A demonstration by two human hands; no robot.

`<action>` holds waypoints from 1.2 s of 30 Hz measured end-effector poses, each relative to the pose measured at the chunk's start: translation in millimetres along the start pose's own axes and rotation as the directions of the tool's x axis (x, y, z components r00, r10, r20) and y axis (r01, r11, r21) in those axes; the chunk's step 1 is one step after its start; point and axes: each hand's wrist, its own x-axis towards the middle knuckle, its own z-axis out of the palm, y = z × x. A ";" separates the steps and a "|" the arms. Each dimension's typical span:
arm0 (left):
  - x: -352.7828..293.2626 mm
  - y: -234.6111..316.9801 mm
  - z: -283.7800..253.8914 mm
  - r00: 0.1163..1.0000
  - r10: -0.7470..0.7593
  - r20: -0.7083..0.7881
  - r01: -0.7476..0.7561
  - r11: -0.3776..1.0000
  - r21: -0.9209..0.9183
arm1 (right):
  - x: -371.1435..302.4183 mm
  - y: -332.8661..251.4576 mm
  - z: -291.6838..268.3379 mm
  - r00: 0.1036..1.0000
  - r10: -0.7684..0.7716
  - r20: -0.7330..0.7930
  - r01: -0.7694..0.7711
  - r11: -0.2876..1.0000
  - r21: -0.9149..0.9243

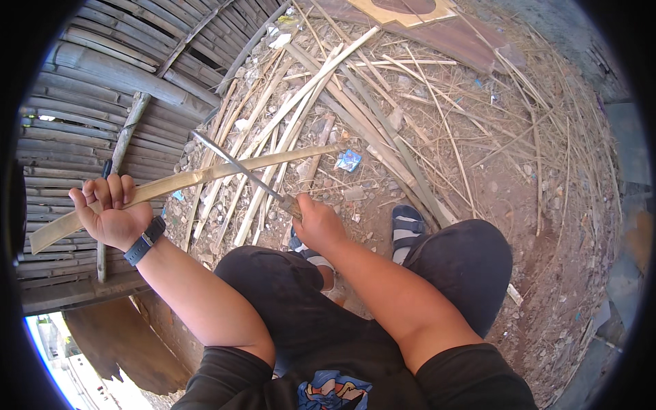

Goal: The person sits on the ground and uses a knife to split long bamboo strips into thinner pieces. They hold the bamboo with one hand and carefully shave or split it with the knife in the other, repeating the process on multiple strips.

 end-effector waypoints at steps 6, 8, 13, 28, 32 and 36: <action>6.7 -1.4 -18.0 0.997 -0.010 -0.078 0.012 1.000 0.019 | -8.5 51.3 2.0 0.885 0.464 -0.027 -0.463 0.873 -0.155; 9.6 -1.5 -18.5 0.997 -0.005 -0.077 0.006 1.000 0.016 | -3.9 55.2 4.0 0.871 0.490 -0.048 -0.491 0.861 -0.134; 0.5 -2.4 -0.6 0.995 0.030 -0.098 -0.023 0.997 0.067 | 5.2 -24.5 -1.8 0.986 0.136 0.099 -0.135 0.991 -0.016; 2.1 -1.8 -2.4 0.995 0.010 -0.095 -0.006 0.999 0.040 | 5.2 -19.8 -1.4 0.986 0.151 0.074 -0.153 0.988 0.021; -1.4 -0.4 1.1 0.992 0.013 -0.126 -0.004 0.998 0.068 | -5.2 7.2 5.9 0.999 0.037 0.036 -0.035 0.999 -0.037; 6.3 -5.2 -8.8 0.989 0.006 -0.148 0.001 0.999 0.046 | -10.9 59.4 13.6 0.892 0.443 -0.086 -0.450 0.888 -0.096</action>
